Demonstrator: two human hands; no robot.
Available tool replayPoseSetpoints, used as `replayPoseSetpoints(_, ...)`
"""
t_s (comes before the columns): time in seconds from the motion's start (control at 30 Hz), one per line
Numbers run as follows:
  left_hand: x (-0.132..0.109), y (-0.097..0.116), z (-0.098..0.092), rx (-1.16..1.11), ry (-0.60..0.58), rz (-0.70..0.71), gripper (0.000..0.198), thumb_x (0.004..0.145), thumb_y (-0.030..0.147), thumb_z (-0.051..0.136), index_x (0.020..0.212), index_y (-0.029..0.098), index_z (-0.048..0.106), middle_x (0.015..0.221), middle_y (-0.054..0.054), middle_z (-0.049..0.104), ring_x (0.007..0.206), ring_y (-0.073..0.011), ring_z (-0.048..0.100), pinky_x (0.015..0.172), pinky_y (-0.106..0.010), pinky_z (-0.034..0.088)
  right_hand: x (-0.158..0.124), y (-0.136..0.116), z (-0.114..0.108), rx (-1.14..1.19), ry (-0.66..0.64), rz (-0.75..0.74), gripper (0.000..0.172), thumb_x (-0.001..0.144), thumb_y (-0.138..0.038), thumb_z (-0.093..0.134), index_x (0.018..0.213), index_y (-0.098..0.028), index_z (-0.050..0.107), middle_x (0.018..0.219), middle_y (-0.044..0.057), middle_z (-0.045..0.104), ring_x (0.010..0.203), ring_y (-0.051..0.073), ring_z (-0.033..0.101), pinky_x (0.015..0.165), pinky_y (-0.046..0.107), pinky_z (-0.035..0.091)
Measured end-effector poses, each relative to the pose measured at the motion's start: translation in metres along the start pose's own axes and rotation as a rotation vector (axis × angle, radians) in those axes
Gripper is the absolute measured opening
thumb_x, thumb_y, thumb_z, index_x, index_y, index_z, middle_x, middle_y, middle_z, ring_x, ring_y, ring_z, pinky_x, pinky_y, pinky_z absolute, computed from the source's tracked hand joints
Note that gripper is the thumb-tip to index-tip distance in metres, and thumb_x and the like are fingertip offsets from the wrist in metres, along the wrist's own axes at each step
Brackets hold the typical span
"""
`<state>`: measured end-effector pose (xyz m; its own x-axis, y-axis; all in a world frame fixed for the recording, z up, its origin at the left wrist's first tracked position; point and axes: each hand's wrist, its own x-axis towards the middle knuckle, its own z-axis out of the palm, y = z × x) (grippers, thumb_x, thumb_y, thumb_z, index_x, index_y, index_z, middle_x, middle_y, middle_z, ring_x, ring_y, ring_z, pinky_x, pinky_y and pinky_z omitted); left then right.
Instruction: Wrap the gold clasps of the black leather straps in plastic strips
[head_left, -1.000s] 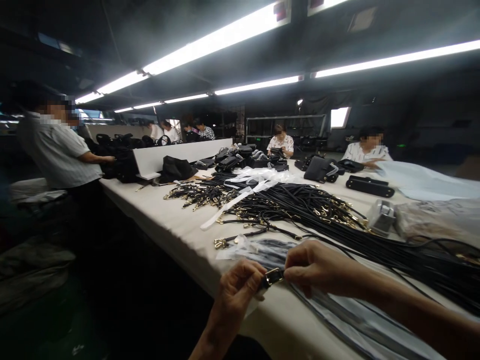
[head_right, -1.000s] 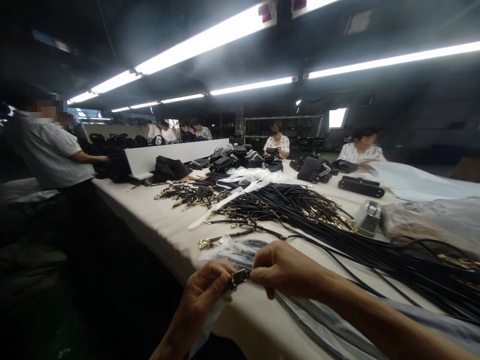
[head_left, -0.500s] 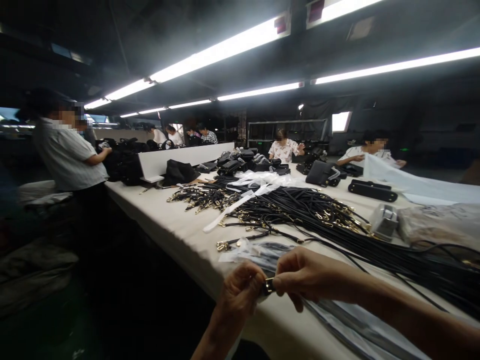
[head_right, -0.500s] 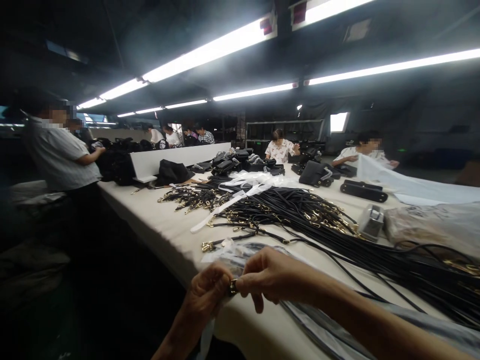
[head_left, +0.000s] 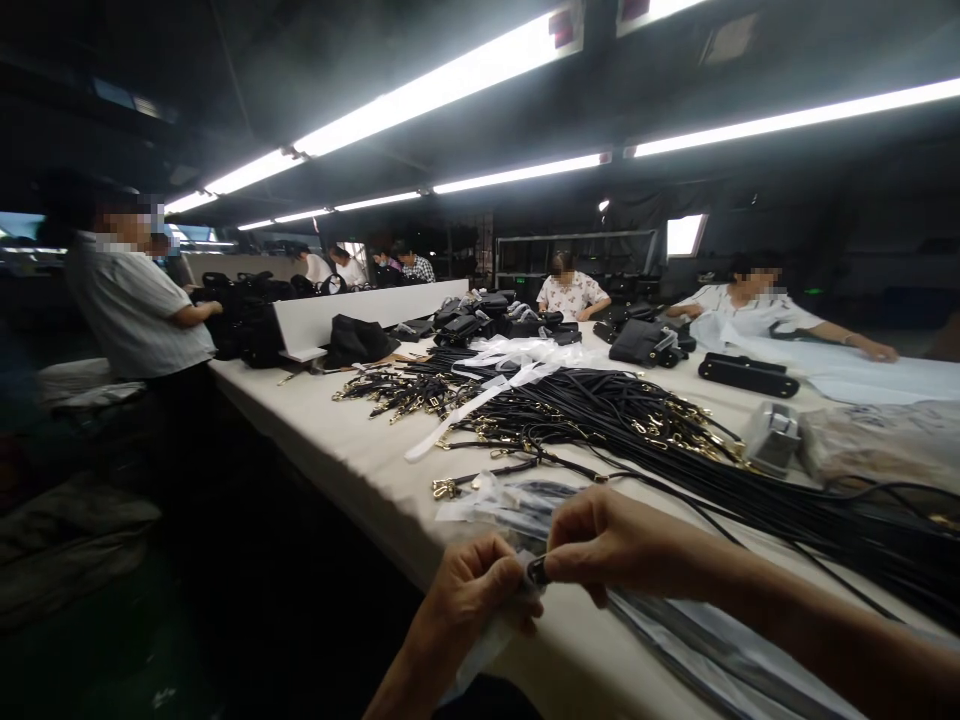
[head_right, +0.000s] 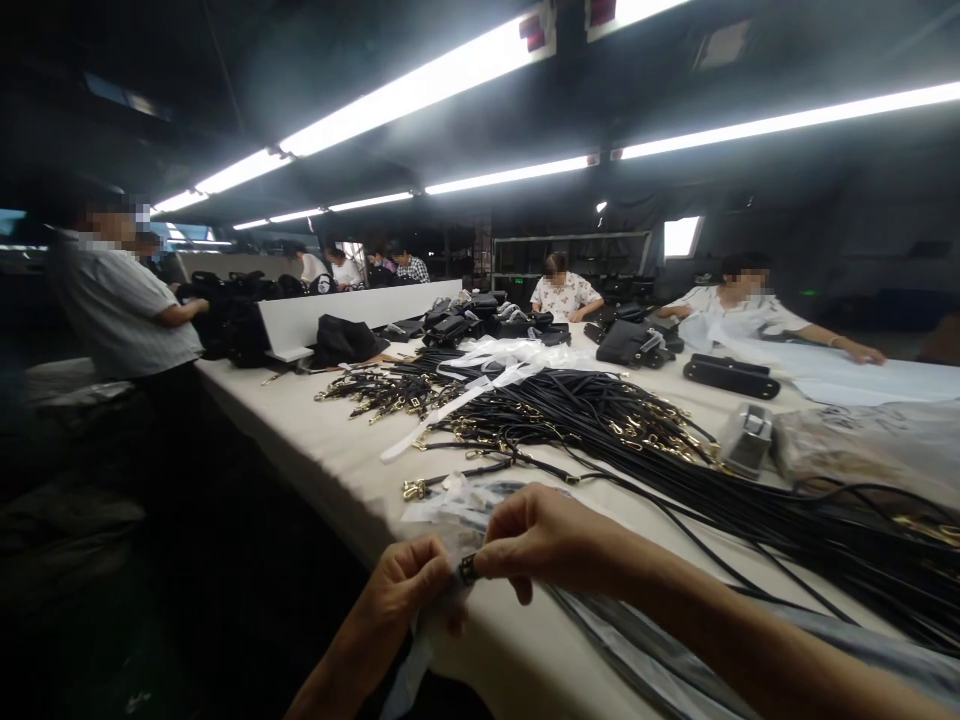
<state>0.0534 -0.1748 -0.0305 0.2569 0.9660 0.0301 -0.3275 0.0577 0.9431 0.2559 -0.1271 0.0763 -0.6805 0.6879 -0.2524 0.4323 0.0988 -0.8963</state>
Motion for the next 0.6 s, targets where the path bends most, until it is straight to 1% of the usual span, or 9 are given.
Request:
replayPoseSetpoints(0.1,0.0,0.002,0.003,-0.023,-0.02,-0.01,0.052,0.071,0.061,0.079,0.071,0.014,0.057,0.064,-0.009,0.073,0.045,-0.0131,0.061,0.046,-0.021,0.044,0.004,0.009,0.002,-0.096,-0.02,-0.03,0.023,0.08,-0.034,0.066,0.076,-0.012,0.072,0.058,-0.002,0.06,0.047,0.006,0.041,0.045,0.017,0.031)
replayPoseSetpoints(0.2,0.0,0.004,0.006,-0.017,-0.055,-0.009,0.055,0.066,0.063,0.08,0.074,0.013,0.059,0.065,-0.009,0.073,0.042,-0.0121,0.059,0.043,-0.021,0.043,0.009,0.014,0.005,-0.133,-0.021,-0.023,0.026,0.08,-0.038,0.068,0.077,-0.013,0.072,0.06,-0.001,0.062,0.048,0.006,0.044,0.044,0.017,0.031)
replayPoseSetpoints(0.27,-0.002,0.006,0.009,0.032,-0.06,-0.027,0.051,0.065,0.058,0.083,0.075,0.012,0.062,0.065,-0.008,0.072,0.044,-0.0123,0.059,0.044,-0.021,0.045,0.012,0.015,0.009,-0.158,-0.018,0.018,0.027,0.077,-0.039,0.072,0.075,-0.013,0.071,0.058,-0.002,0.061,0.047,0.006,0.044,0.042,0.016,0.029)
replayPoseSetpoints(0.33,-0.003,0.007,0.01,0.089,-0.032,-0.041,0.043,0.067,0.05,0.083,0.076,0.012,0.063,0.064,-0.005,0.069,0.046,-0.0119,0.059,0.047,-0.022,0.046,0.014,0.015,0.01,-0.166,-0.027,0.061,0.025,0.076,-0.038,0.071,0.076,-0.014,0.071,0.056,-0.003,0.06,0.045,0.006,0.043,0.04,0.015,0.027)
replayPoseSetpoints(0.37,-0.004,0.008,0.009,0.123,-0.008,-0.038,0.039,0.069,0.047,0.082,0.076,0.013,0.063,0.062,-0.003,0.067,0.046,-0.011,0.057,0.048,-0.022,0.045,0.013,0.016,0.009,-0.157,-0.052,0.078,0.023,0.077,-0.037,0.07,0.079,-0.014,0.07,0.056,-0.003,0.06,0.045,0.006,0.044,0.04,0.015,0.028)
replayPoseSetpoints(0.43,-0.004,0.01,0.003,0.215,0.042,-0.001,0.032,0.074,0.043,0.077,0.075,0.014,0.063,0.059,0.001,0.061,0.047,-0.0087,0.051,0.048,-0.02,0.042,0.01,0.019,0.001,-0.136,-0.119,0.108,0.019,0.078,-0.032,0.066,0.083,-0.015,0.069,0.057,-0.003,0.061,0.045,0.007,0.047,0.042,0.015,0.033)
replayPoseSetpoints(0.5,-0.003,0.011,-0.007,0.302,0.09,0.041,0.027,0.078,0.039,0.074,0.073,0.014,0.062,0.059,0.003,0.056,0.048,-0.0075,0.046,0.047,-0.019,0.038,0.004,0.021,-0.012,-0.138,-0.144,0.151,0.015,0.078,-0.029,0.062,0.08,-0.014,0.067,0.057,-0.003,0.061,0.045,0.007,0.047,0.043,0.016,0.036)
replayPoseSetpoints(0.53,-0.002,0.011,-0.011,0.321,0.104,0.053,0.026,0.079,0.037,0.072,0.072,0.015,0.062,0.06,0.003,0.056,0.049,-0.0076,0.046,0.048,-0.019,0.038,0.001,0.022,-0.019,-0.156,-0.116,0.169,0.015,0.077,-0.028,0.062,0.076,-0.014,0.067,0.055,-0.003,0.06,0.045,0.007,0.046,0.043,0.016,0.034)
replayPoseSetpoints(0.6,0.002,0.01,-0.016,0.299,0.117,0.055,0.025,0.08,0.037,0.07,0.071,0.015,0.06,0.062,0.001,0.06,0.052,-0.0091,0.049,0.052,-0.02,0.041,-0.002,0.02,-0.028,-0.21,-0.022,0.172,0.017,0.077,-0.029,0.063,0.069,-0.013,0.065,0.053,-0.003,0.058,0.044,0.006,0.043,0.042,0.016,0.03)
